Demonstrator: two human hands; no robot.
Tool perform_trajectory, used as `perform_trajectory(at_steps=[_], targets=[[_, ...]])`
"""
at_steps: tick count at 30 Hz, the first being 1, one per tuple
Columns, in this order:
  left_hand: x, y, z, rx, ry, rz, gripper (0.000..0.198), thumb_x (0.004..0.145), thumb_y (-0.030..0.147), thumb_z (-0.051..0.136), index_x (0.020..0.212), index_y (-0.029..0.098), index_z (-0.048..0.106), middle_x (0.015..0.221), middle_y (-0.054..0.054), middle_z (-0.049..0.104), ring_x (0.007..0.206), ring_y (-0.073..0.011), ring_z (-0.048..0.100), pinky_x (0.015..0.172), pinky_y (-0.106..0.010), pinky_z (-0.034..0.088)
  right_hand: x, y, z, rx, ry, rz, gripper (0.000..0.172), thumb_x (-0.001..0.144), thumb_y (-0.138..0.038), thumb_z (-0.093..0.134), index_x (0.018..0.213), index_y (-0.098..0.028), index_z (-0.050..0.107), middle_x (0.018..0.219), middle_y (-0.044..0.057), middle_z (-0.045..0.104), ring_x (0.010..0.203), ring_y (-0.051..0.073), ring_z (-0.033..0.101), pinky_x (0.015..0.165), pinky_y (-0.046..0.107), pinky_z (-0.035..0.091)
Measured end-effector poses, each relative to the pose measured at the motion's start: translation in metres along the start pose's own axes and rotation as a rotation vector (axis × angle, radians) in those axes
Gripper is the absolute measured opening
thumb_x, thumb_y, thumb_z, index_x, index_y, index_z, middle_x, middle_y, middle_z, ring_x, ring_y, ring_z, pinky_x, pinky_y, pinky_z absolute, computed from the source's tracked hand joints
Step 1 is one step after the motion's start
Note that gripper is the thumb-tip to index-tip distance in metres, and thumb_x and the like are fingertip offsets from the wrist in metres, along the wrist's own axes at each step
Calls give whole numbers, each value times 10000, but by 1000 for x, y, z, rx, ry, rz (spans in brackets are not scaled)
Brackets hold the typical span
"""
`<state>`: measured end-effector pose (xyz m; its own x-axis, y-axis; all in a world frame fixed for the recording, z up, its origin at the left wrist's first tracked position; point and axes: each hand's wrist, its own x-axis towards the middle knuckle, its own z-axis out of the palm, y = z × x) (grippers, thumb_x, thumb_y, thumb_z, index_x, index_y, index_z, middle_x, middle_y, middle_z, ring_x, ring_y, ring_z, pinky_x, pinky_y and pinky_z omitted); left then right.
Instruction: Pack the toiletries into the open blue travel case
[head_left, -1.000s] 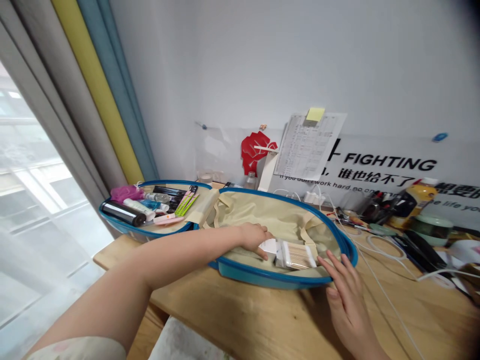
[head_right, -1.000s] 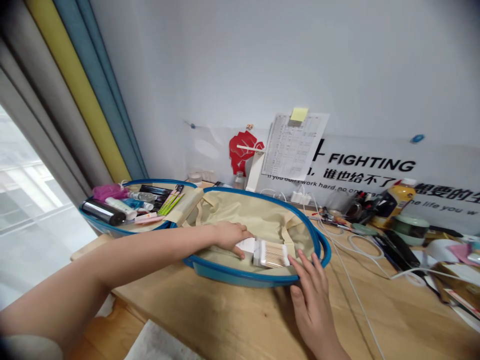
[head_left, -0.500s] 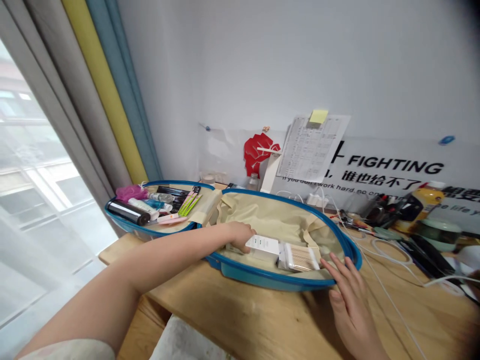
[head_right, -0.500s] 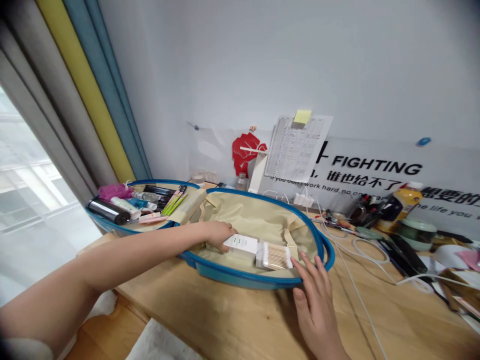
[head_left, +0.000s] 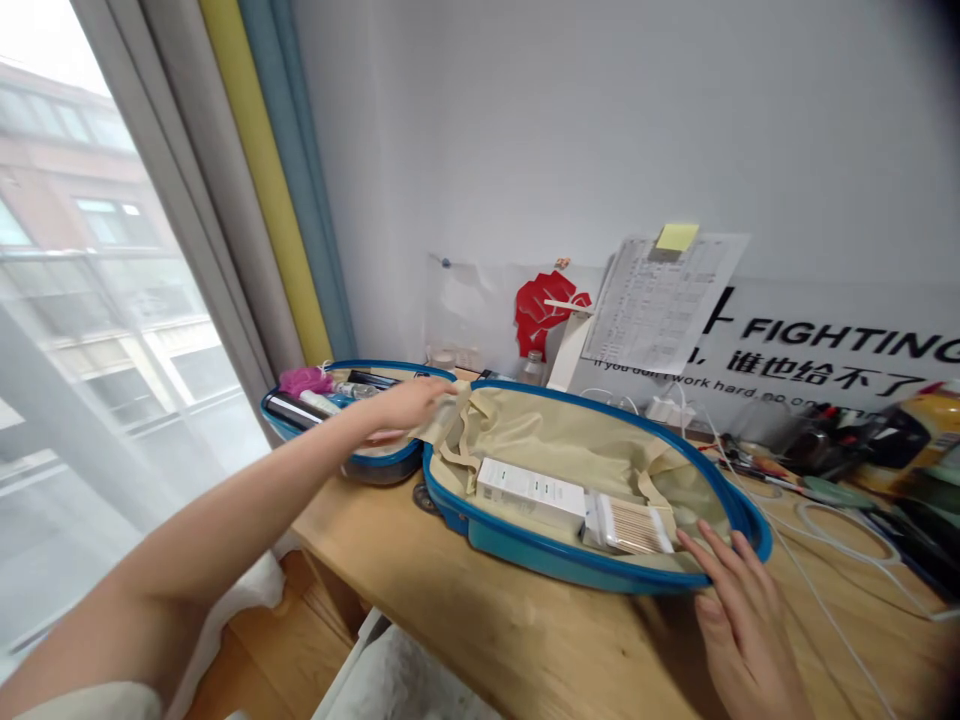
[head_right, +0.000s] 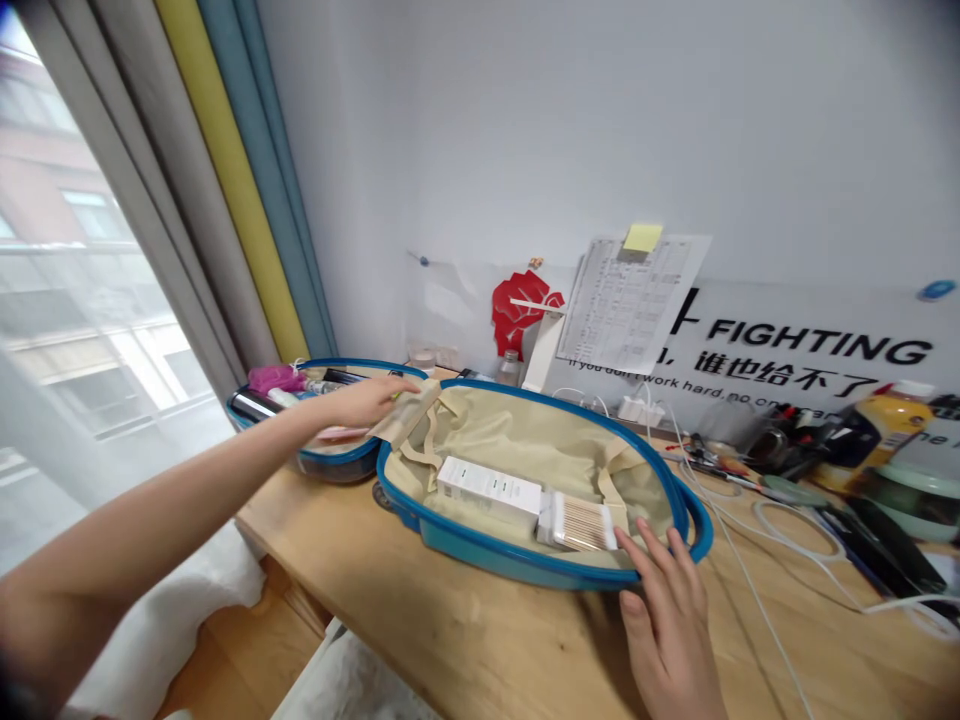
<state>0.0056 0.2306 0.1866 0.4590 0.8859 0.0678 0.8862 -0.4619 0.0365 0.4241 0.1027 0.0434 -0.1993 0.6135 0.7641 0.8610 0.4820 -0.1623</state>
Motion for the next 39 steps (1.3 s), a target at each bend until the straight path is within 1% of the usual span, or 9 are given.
perform_trajectory(at_steps=[2, 5, 9, 18, 30, 32, 35, 37, 39], targets=[[-29, -41, -9, 103, -29, -160, 526, 778, 184, 401, 1294, 175, 501, 1352, -83, 524, 1237, -224, 471, 1044, -345, 346, 1, 0, 0, 2, 1, 8, 448, 940, -401, 296, 1327, -239, 454, 1375, 104, 478, 1357, 331, 317, 1029, 575, 349], [-72, -90, -14, 259, -180, -425, 619, 684, 241, 510, 1300, 183, 507, 1367, -111, 503, 1244, -288, 462, 1028, -390, 355, 1, 0, 0, 8, -6, 11, 451, 939, -409, 297, 1320, -236, 466, 1379, 97, 478, 1357, 327, 319, 1033, 569, 353], [-105, -116, -10, 262, -283, -501, 719, 653, 299, 523, 1363, 223, 444, 1414, -116, 452, 1275, -313, 429, 1019, -418, 357, 0, 1, 1, 18, 17, 8, 446, 939, -417, 298, 1305, -244, 486, 1376, 90, 485, 1355, 324, 327, 1038, 570, 350], [-112, -117, -5, 266, -294, -429, 711, 580, 244, 532, 1291, 251, 532, 1368, -82, 508, 1228, -317, 468, 1015, -400, 366, 1, 2, 2, -16, 20, -25, 463, 946, -414, 286, 1320, -211, 470, 1378, 113, 479, 1357, 333, 319, 1026, 559, 358], [-116, -125, -2, 382, -312, -366, 513, 687, 188, 537, 1199, 198, 559, 1117, -122, 657, 996, -301, 615, 837, -369, 458, 1, -1, 3, -20, 34, -19, 452, 951, -410, 280, 1312, -215, 467, 1370, 107, 487, 1365, 309, 311, 1041, 539, 350], [-121, -125, -8, 383, -256, -331, 498, 715, 222, 520, 1210, 161, 533, 1130, -141, 639, 1002, -298, 610, 875, -380, 446, 1, -1, 2, -32, 30, -18, 448, 950, -401, 284, 1307, -206, 471, 1371, 110, 486, 1364, 310, 313, 1039, 540, 353], [-126, -117, -24, 335, -63, -305, 520, 793, 337, 456, 1266, 120, 454, 1194, -161, 581, 1055, -284, 577, 940, -386, 421, 1, -1, 1, -53, 16, -23, 441, 947, -385, 293, 1314, -207, 463, 1374, 108, 483, 1364, 304, 313, 1036, 534, 364], [-122, -98, -38, 277, 85, -282, 556, 832, 417, 406, 1307, 128, 398, 1221, -150, 546, 1082, -270, 551, 952, -379, 423, 1, 0, -1, -57, 12, -27, 437, 946, -380, 296, 1315, -215, 461, 1374, 103, 484, 1367, 297, 311, 1032, 526, 376], [-113, -66, -51, 219, 212, -194, 566, 855, 463, 379, 1337, 167, 366, 1253, -125, 506, 1105, -258, 525, 960, -376, 423, 0, 0, -1, -55, 7, -20, 434, 944, -378, 297, 1312, -222, 464, 1383, 96, 475, 1368, 291, 311, 1033, 521, 383]])
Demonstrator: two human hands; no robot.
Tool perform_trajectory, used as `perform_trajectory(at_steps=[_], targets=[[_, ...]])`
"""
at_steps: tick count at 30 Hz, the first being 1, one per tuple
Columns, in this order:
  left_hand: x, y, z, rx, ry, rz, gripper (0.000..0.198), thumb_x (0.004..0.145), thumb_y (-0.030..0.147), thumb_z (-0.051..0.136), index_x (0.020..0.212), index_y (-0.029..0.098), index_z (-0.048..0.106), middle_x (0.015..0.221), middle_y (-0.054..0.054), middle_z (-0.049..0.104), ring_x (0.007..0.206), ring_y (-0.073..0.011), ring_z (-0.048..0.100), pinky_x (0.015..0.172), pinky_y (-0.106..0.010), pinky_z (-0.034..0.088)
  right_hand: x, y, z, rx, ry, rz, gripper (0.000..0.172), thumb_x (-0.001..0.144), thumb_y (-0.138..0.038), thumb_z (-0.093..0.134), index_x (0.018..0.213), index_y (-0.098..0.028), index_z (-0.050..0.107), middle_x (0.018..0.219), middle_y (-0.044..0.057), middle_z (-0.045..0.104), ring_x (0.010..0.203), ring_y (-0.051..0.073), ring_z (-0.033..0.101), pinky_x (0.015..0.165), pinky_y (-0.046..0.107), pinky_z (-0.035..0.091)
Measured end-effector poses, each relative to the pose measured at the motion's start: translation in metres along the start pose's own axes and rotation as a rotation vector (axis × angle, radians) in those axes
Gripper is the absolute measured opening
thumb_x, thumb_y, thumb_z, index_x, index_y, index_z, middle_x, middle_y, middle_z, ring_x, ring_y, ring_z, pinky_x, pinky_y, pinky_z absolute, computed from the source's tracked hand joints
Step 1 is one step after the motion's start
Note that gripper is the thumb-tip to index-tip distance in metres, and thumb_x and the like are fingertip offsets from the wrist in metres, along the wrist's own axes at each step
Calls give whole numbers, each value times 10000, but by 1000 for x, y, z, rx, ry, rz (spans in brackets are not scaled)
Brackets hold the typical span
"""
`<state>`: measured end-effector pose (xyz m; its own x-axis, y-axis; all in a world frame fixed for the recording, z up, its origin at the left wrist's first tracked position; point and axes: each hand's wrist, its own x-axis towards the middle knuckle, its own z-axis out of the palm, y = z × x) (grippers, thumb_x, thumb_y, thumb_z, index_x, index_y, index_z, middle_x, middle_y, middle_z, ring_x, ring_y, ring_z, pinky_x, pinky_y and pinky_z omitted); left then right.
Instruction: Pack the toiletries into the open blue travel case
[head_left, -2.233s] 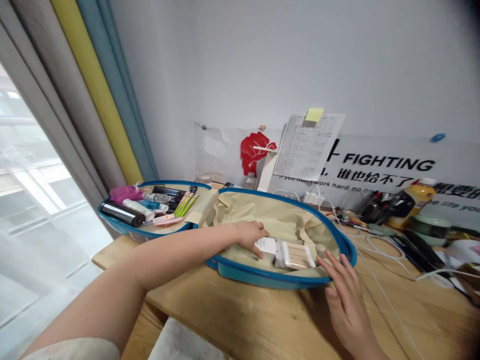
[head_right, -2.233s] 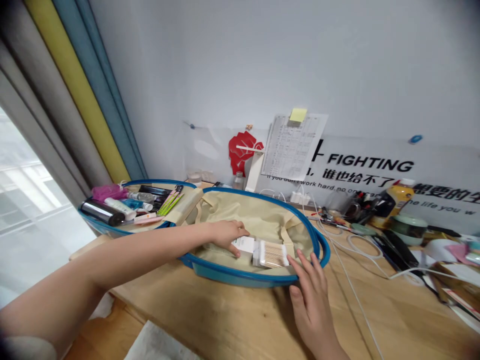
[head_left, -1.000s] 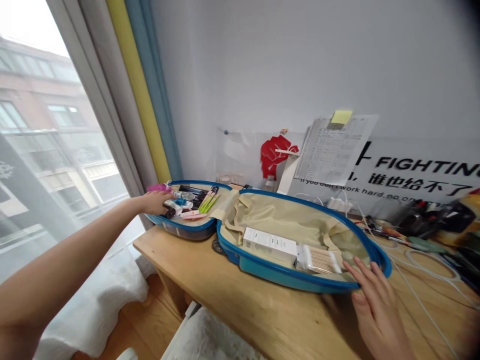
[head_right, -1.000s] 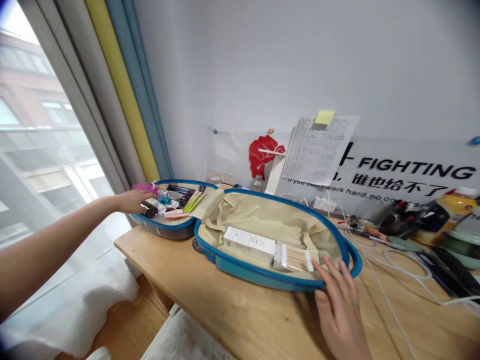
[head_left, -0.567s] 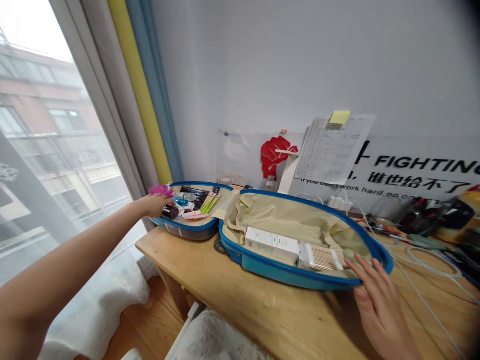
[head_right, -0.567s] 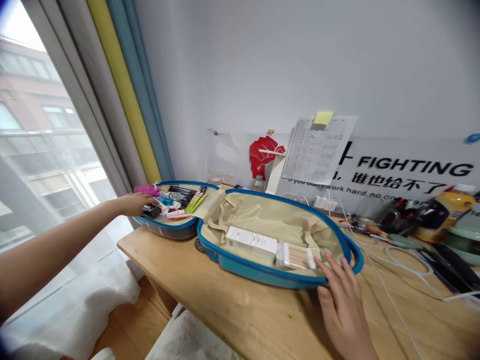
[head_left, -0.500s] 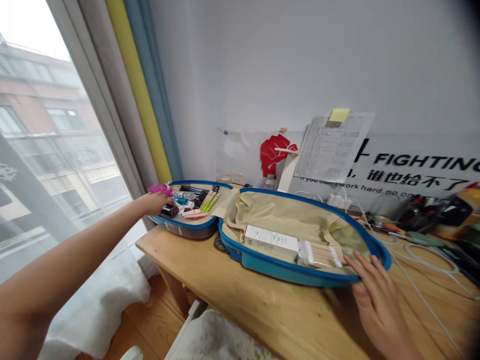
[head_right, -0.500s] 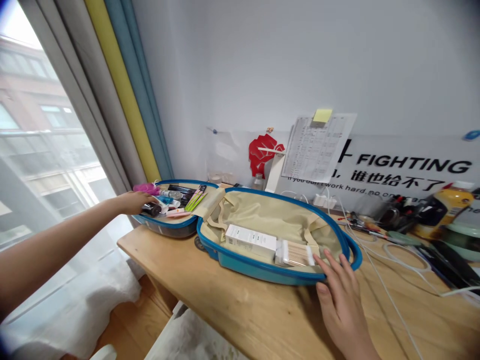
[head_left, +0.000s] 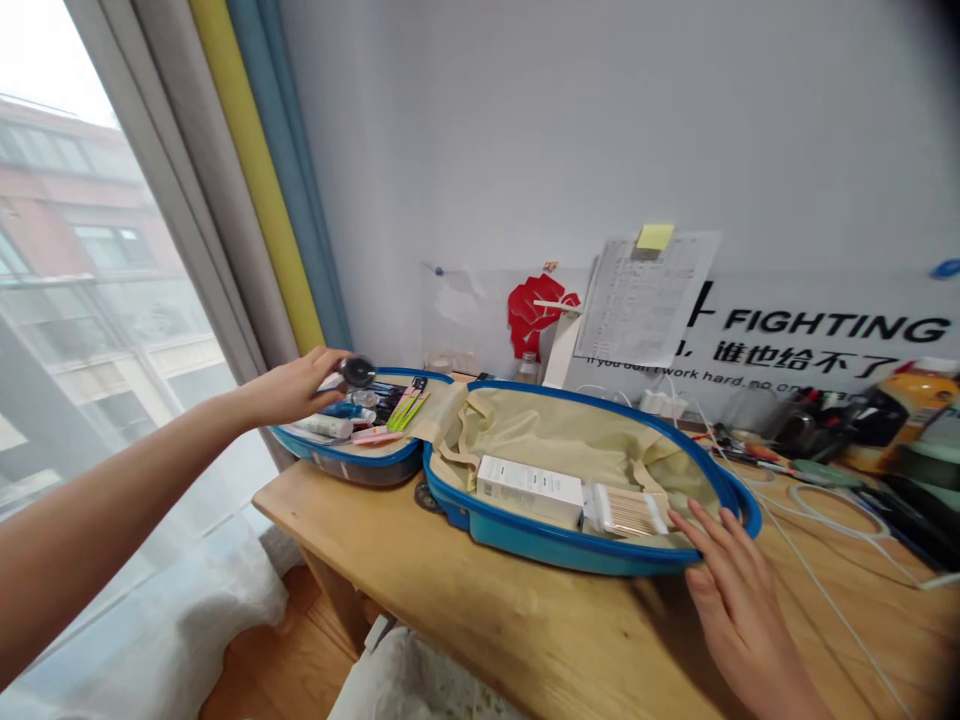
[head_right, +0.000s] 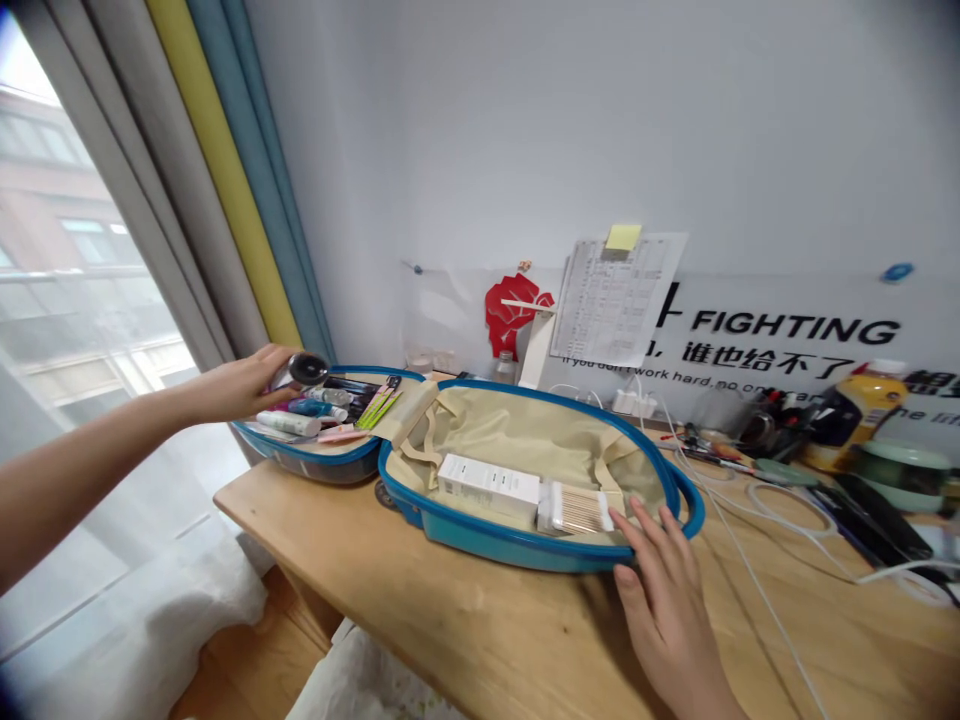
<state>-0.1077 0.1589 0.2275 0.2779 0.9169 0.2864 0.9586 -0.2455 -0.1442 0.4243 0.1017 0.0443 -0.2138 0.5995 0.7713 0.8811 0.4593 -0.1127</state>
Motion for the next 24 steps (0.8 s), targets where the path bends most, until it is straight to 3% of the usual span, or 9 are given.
perform_trajectory(at_steps=[2, 5, 8, 10, 16, 20, 24], targets=[[9, 42, -16, -68, 96, 126, 561, 875, 465, 376, 1371, 203, 340, 1267, -108, 474, 1121, -253, 507, 982, -387, 405, -1, 0, 0, 5, -8, 10, 431, 940, -376, 303, 1309, -226, 467, 1391, 91, 468, 1368, 290, 314, 1038, 526, 378], [24, 112, -29, -200, 109, 360, 587, 898, 407, 416, 1439, 246, 254, 1270, -102, 452, 1111, -230, 511, 1002, -372, 375, -1, 0, 0, 3, -14, 18, 433, 939, -374, 305, 1314, -226, 461, 1394, 92, 465, 1372, 286, 308, 1044, 532, 371], [41, 168, -24, -383, 29, 521, 676, 898, 383, 464, 1476, 267, 133, 1292, -104, 444, 1114, -217, 514, 976, -346, 381, -1, -1, 1, -7, -7, 18, 424, 939, -360, 306, 1313, -227, 457, 1380, 96, 477, 1374, 281, 304, 1037, 535, 376], [53, 193, -12, -489, -46, 576, 710, 871, 386, 535, 1462, 269, 159, 1282, -100, 473, 1121, -219, 519, 953, -336, 387, -1, -2, 0, -12, -15, 21, 415, 938, -345, 315, 1312, -234, 455, 1381, 93, 477, 1374, 280, 304, 1030, 536, 383], [71, 224, 35, -613, -338, 529, 618, 745, 419, 709, 1250, 215, 416, 1112, -73, 611, 977, -209, 600, 803, -289, 430, -1, -3, -3, 14, -42, 58, 427, 933, -358, 312, 1319, -249, 458, 1393, 79, 467, 1369, 279, 315, 1030, 531, 390], [69, 229, 55, -562, -426, 522, 574, 746, 407, 704, 1225, 226, 445, 1153, -56, 611, 1003, -207, 598, 800, -273, 427, -1, -3, -3, 27, -46, 73, 417, 932, -362, 314, 1300, -251, 475, 1392, 78, 468, 1370, 284, 311, 1031, 543, 382], [69, 234, 64, -507, -472, 520, 590, 750, 419, 691, 1253, 221, 455, 1186, -67, 604, 1039, -222, 587, 818, -284, 431, -1, -3, -3, 23, -56, 75, 433, 930, -382, 306, 1309, -249, 469, 1389, 81, 471, 1372, 288, 306, 1039, 547, 372]])
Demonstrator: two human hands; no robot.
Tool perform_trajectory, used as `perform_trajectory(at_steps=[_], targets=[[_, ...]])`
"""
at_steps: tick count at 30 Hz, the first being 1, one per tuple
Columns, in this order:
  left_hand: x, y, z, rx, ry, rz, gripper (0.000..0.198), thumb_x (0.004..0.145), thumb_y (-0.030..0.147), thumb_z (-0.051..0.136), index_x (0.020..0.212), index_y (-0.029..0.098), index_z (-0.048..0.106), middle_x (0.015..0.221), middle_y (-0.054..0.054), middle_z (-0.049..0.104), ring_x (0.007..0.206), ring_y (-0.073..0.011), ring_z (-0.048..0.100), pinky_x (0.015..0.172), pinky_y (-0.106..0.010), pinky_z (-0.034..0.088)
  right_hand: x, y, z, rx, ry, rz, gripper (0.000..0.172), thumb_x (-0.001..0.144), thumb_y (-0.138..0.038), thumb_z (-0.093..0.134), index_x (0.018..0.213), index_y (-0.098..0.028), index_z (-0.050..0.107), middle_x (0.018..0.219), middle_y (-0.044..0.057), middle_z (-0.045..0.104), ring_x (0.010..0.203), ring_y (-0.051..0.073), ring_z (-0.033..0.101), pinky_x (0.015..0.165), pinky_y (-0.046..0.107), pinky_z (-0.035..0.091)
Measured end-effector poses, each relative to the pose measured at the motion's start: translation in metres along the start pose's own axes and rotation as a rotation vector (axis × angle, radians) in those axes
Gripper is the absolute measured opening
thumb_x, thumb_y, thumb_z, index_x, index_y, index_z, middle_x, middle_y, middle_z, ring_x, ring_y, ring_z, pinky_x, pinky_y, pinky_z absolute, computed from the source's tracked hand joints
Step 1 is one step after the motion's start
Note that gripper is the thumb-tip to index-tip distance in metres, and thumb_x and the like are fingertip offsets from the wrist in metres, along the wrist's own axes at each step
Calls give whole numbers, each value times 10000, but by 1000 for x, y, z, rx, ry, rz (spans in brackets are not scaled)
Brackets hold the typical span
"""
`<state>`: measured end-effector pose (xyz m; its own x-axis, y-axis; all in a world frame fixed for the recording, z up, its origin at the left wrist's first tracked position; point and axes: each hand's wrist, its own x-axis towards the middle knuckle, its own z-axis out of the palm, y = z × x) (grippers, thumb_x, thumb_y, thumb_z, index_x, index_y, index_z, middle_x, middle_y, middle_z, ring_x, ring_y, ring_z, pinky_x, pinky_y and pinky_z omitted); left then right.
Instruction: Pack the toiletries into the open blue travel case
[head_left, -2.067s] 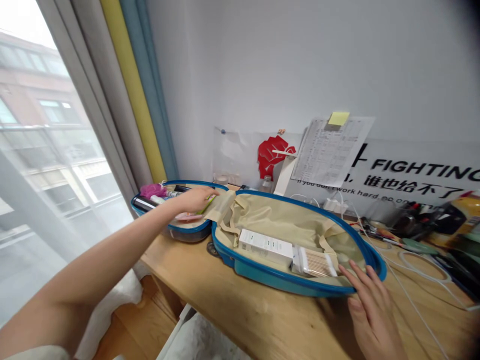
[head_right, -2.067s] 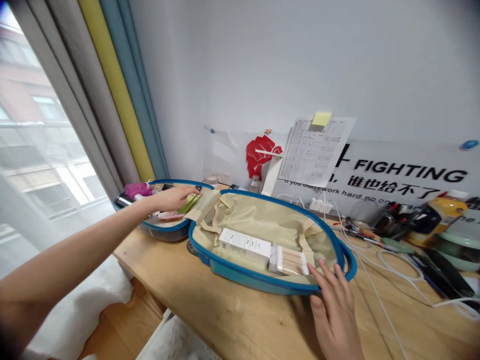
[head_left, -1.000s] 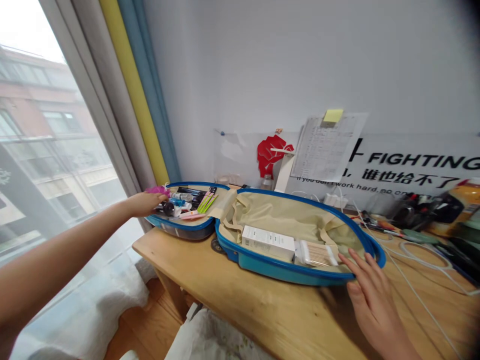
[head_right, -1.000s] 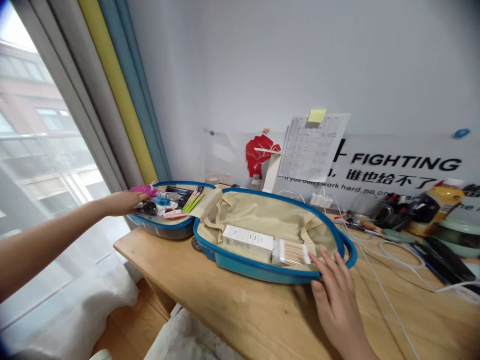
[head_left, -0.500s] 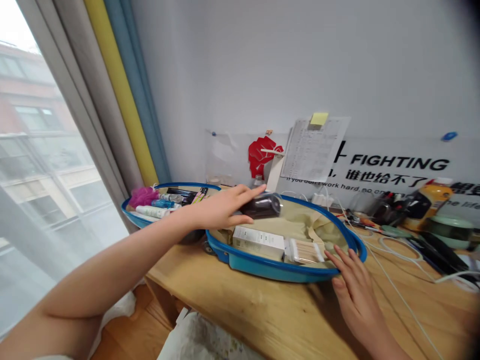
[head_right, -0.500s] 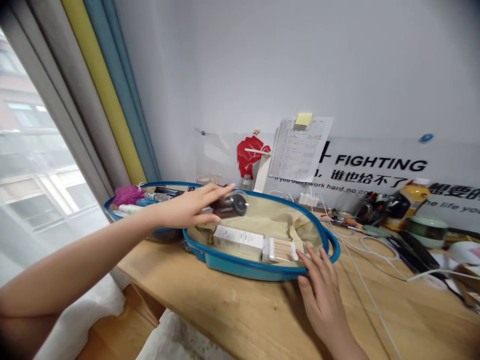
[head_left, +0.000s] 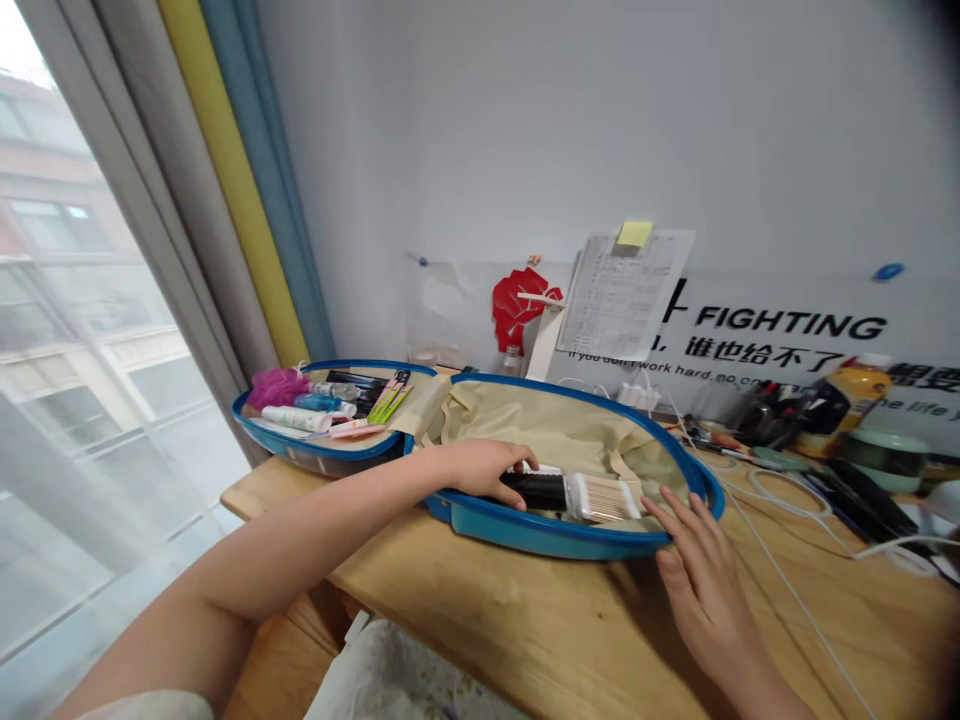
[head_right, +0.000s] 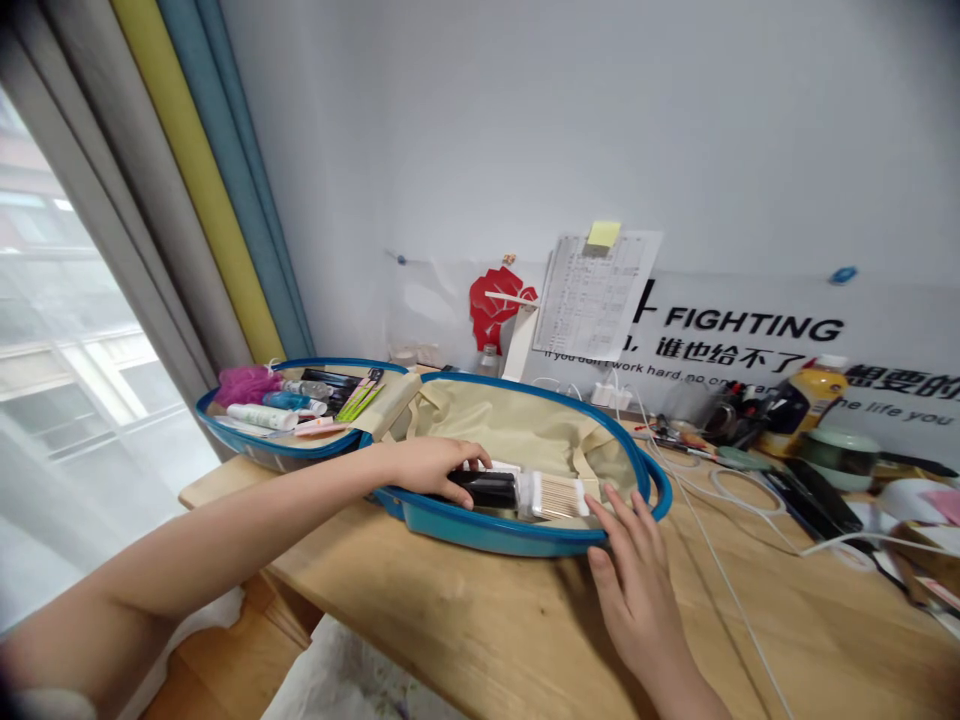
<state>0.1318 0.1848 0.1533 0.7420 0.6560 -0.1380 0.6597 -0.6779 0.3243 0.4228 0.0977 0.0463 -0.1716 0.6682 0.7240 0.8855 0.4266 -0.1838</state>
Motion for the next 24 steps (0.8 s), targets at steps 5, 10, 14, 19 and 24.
perform_trajectory(at_steps=[5, 10, 14, 19, 24], targets=[[7, -1, 6, 35, -55, -15, 570, 776, 410, 660, 1278, 226, 461, 1227, -64, 591, 1070, -217, 575, 839, -279, 434, 1, -1, -1, 1, 15, -13, 426, 931, -372, 312, 1309, -252, 467, 1380, 80, 481, 1373, 284, 305, 1035, 543, 380], [8, -4, 13, 109, -35, -12, 567, 762, 381, 667, 1271, 210, 483, 1201, -82, 582, 1087, -231, 552, 880, -297, 427, 1, -1, -1, 14, -6, 21, 442, 931, -415, 284, 1278, -244, 500, 1359, 92, 496, 1365, 297, 318, 1035, 561, 371], [6, -6, 13, 134, -42, -24, 553, 758, 380, 666, 1257, 204, 506, 1179, -95, 566, 1056, -227, 561, 872, -296, 435, 1, -1, 0, 16, 27, 1, 427, 938, -416, 288, 1266, -242, 499, 1355, 93, 500, 1363, 286, 322, 1038, 553, 368], [1, -8, 9, 127, -46, -28, 535, 790, 423, 622, 1260, 189, 516, 1188, -113, 550, 1048, -234, 564, 876, -305, 436, 1, -2, 0, 11, 26, -11, 418, 941, -396, 296, 1280, -243, 486, 1366, 93, 491, 1369, 287, 313, 1037, 558, 365], [-2, -15, 7, 118, -38, -44, 502, 797, 388, 615, 1264, 230, 521, 1164, -93, 561, 960, -206, 594, 822, -289, 449, 1, -1, 0, 2, 4, -2, 440, 940, -409, 284, 1293, -244, 487, 1371, 87, 488, 1372, 285, 306, 1036, 546, 372]])
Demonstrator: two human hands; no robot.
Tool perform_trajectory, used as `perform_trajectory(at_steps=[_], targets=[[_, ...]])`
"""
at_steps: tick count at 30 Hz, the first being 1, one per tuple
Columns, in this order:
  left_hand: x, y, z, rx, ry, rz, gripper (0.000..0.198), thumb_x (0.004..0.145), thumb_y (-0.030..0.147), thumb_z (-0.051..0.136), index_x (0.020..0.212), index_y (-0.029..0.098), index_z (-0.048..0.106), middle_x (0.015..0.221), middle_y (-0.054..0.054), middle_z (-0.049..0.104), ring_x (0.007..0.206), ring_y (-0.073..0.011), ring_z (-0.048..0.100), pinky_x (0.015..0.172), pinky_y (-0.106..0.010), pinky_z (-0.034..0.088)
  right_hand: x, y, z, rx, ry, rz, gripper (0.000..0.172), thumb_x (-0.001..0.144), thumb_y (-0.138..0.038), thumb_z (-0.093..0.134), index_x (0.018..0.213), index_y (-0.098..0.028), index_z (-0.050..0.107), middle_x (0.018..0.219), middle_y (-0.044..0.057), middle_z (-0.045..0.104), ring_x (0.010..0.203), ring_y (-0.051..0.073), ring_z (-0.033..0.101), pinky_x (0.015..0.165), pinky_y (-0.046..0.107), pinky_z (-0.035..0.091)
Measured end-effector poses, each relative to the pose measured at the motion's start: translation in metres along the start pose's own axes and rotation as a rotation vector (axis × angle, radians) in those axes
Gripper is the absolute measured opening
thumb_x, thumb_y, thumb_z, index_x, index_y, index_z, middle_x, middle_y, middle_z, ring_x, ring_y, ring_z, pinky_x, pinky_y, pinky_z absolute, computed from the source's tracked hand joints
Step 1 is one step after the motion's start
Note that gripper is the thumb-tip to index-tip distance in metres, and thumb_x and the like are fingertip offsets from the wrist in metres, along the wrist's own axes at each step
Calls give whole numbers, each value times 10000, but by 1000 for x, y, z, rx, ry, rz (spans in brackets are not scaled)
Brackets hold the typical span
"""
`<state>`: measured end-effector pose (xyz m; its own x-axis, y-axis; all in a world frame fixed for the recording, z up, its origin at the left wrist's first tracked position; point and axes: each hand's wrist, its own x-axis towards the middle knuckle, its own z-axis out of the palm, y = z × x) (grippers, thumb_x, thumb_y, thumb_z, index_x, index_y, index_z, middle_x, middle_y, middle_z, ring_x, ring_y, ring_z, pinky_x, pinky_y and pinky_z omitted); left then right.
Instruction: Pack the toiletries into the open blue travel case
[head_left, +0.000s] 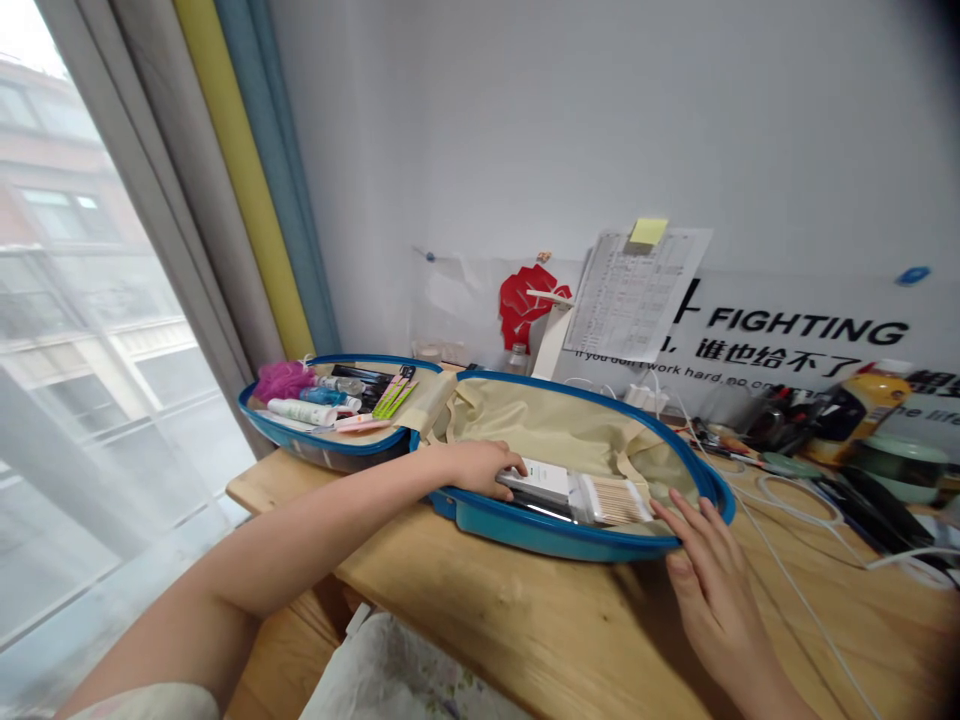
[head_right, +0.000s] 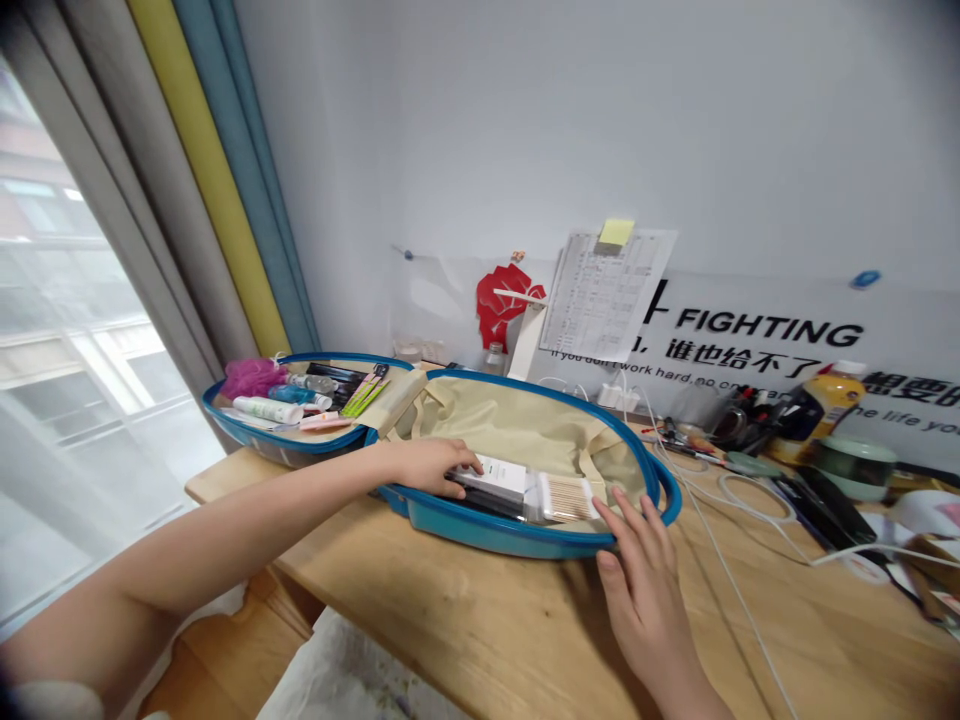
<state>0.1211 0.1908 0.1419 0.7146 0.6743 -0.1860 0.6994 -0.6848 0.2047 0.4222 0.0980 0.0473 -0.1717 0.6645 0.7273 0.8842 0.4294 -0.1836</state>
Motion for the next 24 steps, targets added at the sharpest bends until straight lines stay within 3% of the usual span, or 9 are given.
perform_trajectory(at_steps=[7, 13, 16, 19, 24], targets=[[0, -6, -1, -24, -15, 120, 360, 816, 349, 611, 1171, 289, 622, 1105, -56, 584, 1022, -198, 572, 857, -268, 424, 1, 1, -1, 1, 13, -21, 439, 941, -414, 288, 1278, -225, 497, 1376, 95, 484, 1368, 290, 314, 1037, 546, 372], [1, -3, -2, 30, -24, 59, 422, 784, 308, 648, 1202, 272, 600, 1122, -61, 610, 968, -203, 604, 788, -268, 448, 0, 4, 2, 5, 18, 2, 458, 936, -439, 287, 1262, -220, 522, 1368, 95, 494, 1367, 292, 318, 1048, 544, 366], [-5, -4, -8, 7, 110, 16, 387, 848, 332, 559, 1226, 254, 567, 1131, -50, 634, 1004, -195, 601, 818, -259, 435, 0, 4, 2, -3, 20, -21, 444, 938, -420, 294, 1273, -220, 506, 1367, 101, 494, 1364, 294, 323, 1041, 553, 369], [-18, -15, -18, -53, 260, -88, 375, 912, 258, 381, 1258, 259, 525, 956, 1, 700, 899, -158, 628, 780, -244, 434, 0, 4, 1, -5, 22, -38, 427, 938, -390, 308, 1287, -226, 492, 1372, 96, 491, 1365, 291, 321, 1035, 549, 377], [-55, -59, -34, -72, 469, -258, 443, 856, 178, 330, 1234, 275, 539, 883, 50, 715, 788, -131, 626, 741, -227, 433, -1, 5, 2, 2, 15, -12, 445, 931, -414, 297, 1275, -224, 507, 1371, 96, 492, 1367, 299, 317, 1047, 550, 367]])
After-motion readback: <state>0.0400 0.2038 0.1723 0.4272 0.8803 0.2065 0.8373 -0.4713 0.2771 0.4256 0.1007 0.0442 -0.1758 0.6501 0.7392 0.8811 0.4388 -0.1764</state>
